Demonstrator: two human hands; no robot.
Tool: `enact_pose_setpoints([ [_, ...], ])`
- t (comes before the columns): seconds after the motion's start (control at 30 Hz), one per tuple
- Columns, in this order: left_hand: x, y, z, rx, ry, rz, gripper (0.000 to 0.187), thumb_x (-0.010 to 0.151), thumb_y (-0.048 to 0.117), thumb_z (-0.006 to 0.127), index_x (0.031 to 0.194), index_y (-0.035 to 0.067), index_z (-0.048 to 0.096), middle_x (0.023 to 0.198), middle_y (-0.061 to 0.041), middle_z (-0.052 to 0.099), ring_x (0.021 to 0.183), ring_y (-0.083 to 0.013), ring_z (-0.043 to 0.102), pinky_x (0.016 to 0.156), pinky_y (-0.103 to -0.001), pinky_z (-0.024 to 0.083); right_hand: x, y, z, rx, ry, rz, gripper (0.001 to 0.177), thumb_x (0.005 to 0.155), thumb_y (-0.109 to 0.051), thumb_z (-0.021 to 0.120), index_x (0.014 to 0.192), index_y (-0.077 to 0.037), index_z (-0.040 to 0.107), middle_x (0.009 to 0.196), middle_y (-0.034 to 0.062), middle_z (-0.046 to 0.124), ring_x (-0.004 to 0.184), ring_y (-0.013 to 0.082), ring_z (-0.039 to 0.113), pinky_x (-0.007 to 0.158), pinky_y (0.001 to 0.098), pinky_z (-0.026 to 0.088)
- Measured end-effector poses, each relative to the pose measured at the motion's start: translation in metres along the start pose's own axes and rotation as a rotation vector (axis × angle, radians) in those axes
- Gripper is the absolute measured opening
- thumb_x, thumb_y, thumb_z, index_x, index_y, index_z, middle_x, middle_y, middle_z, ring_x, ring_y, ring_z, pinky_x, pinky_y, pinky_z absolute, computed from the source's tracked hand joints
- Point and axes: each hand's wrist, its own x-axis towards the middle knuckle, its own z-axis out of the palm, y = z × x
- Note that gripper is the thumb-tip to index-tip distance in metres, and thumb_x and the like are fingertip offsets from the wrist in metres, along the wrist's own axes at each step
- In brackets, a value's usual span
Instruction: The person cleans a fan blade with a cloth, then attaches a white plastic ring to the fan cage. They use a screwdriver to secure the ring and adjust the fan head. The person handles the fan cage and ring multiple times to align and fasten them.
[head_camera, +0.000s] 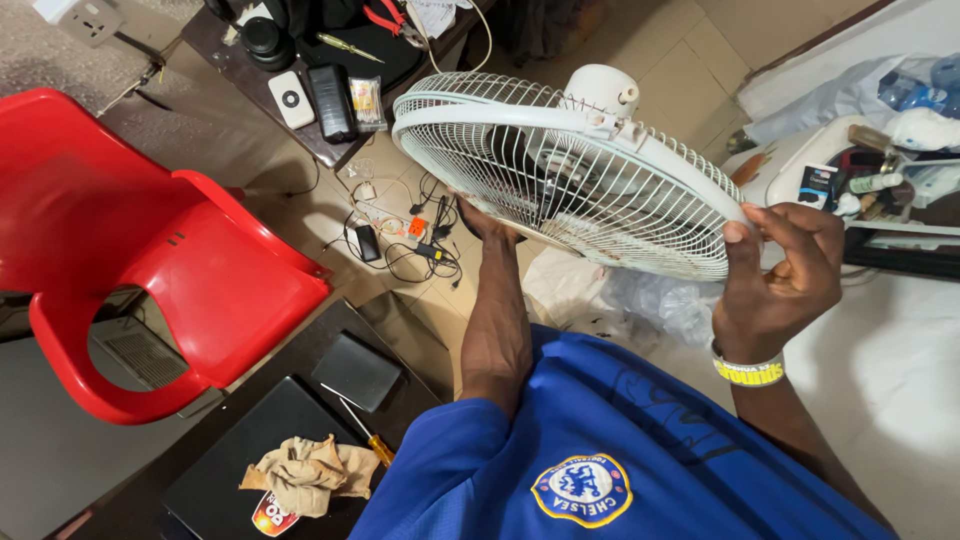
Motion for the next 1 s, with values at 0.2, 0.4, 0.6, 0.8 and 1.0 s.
enact_pose_setpoints([
  [0.2, 0.005, -0.002, -0.003, -0.030, -0.061, 0.026, 0.072, 0.103, 0.064, 0.035, 0.146, 0.008, 0.048, 0.130, -0.015, 0.060, 0.111, -0.0325, 0.062, 0.092, -0.049, 0.057, 0.006, 0.005, -0.004, -0.083, -0.117, -0.120, 0.023, 0.115, -0.016, 0.079, 0.118, 0.003, 0.067, 0.113, 0.0118, 0.061, 0.097, 0.0187, 0.057, 0.081, 0.0277, 0.049],
  [0.4, 0.000, -0.001, 0.005, -0.087, -0.062, -0.044, 0.070, 0.105, 0.062, 0.035, 0.142, 0.006, 0.053, 0.130, -0.014, 0.062, 0.112, -0.0327, 0.063, 0.092, -0.047, 0.059, 0.011, 0.005, -0.009, -0.009, -0.143, -0.087, 0.021, 0.111, -0.012, 0.082, 0.117, 0.004, 0.069, 0.114, 0.0137, 0.062, 0.098, 0.0200, 0.059, 0.083, 0.0281, 0.050],
  [0.6, 0.002, 0.001, 0.004, -0.074, -0.081, -0.050, 0.062, 0.103, 0.057, 0.039, 0.134, 0.007, 0.058, 0.118, -0.012, 0.067, 0.103, -0.0319, 0.066, 0.089, -0.049, 0.058, 0.011, 0.007, -0.010, -0.160, -0.143, -0.184, 0.019, 0.109, -0.011, 0.085, 0.115, 0.002, 0.073, 0.110, 0.0135, 0.065, 0.097, 0.0237, 0.061, 0.086, 0.0312, 0.049],
  [0.8, -0.012, 0.007, 0.016, -0.051, -0.039, -0.112, 0.062, 0.096, 0.057, 0.038, 0.128, 0.009, 0.061, 0.119, -0.013, 0.068, 0.104, -0.0346, 0.067, 0.089, -0.051, 0.058, 0.017, 0.010, -0.011, -0.158, -0.167, -0.230, 0.017, 0.108, -0.010, 0.080, 0.115, 0.003, 0.070, 0.107, 0.0151, 0.064, 0.095, 0.0249, 0.061, 0.084, 0.0326, 0.050],
  [1.0, -0.007, 0.007, -0.007, -0.065, -0.124, -0.125, 0.059, 0.101, 0.056, 0.042, 0.131, 0.007, 0.057, 0.118, -0.016, 0.064, 0.105, -0.0335, 0.064, 0.091, -0.055, 0.055, 0.019, 0.008, -0.012, -0.182, -0.173, -0.237, 0.015, 0.111, -0.008, 0.078, 0.114, 0.003, 0.070, 0.107, 0.0146, 0.064, 0.094, 0.0248, 0.062, 0.083, 0.0336, 0.051],
])
